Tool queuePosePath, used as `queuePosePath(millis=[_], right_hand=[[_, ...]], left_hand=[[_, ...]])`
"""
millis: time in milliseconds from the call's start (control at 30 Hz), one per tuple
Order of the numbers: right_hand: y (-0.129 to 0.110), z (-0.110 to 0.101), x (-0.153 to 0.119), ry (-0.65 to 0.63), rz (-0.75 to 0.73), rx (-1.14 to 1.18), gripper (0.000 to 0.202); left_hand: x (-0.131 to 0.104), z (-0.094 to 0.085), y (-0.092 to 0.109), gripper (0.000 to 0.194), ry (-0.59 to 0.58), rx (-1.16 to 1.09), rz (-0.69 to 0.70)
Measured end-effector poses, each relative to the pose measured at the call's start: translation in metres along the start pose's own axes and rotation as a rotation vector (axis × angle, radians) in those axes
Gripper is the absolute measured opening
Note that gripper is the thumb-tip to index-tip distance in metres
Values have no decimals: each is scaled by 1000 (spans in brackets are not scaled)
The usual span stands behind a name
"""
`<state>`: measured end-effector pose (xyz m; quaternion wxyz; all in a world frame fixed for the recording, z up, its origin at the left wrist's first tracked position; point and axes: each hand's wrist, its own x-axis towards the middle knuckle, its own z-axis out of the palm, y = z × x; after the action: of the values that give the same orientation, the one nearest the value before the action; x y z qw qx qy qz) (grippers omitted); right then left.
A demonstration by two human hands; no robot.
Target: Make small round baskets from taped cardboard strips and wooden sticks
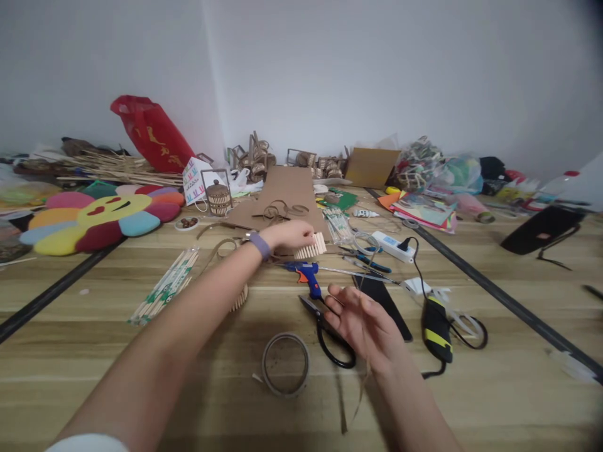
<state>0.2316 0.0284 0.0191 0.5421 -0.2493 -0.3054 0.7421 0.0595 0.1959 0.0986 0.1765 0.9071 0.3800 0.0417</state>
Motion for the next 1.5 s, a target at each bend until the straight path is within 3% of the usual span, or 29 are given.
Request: queuePosePath(millis=[133, 300, 500, 633, 733, 833, 933, 1000, 1067, 1133, 1200, 1267, 1367, 1500], right_hand=[[-3, 7, -4, -34, -29, -32, 22], [-5, 19, -12, -155, 17, -136, 25], [10, 26, -7, -332, 266, -212, 28], [25, 28, 0, -423, 419, -193, 33], [28, 30, 2, -440, 432, -168, 35], [22, 33, 2, -400, 364, -177, 34], [13, 38, 0, -353, 319, -232, 33], [10, 43, 0, -323, 292, -273, 34], [10, 47, 0, -306, 270, -314, 35], [14, 51, 0, -301, 255, -352, 35], [19, 54, 0, -296, 253, -385, 33], [25, 56, -1, -283, 259, -408, 32], [27, 57, -4, -226, 218, -420, 31], [22, 56, -10, -99, 77, -442, 30]], left_hand=[[-55, -34, 10, 21, -290, -215, 161], [-112, -36, 26, 18, -535, -400, 196], [-137, -26, 34, 8, -667, -614, 163], [-143, -20, 26, 11, -661, -690, 160], [-149, -7, 15, 23, -486, -804, 135], [-162, 18, 9, 37, -21, -946, 17], [-182, 53, 13, 45, 464, -1136, -337], [-195, 77, 21, 52, 639, -1366, -416], [-203, 97, 31, 66, 635, -1459, -390], [-206, 112, 40, 73, 483, -1732, -294], [-203, 121, 46, 68, 327, -1887, -267], [-198, 125, 47, 60, 274, -1968, -270], [-193, 128, 42, 56, 351, -2015, -278], [-192, 130, 34, 67, 551, -1995, -280]])
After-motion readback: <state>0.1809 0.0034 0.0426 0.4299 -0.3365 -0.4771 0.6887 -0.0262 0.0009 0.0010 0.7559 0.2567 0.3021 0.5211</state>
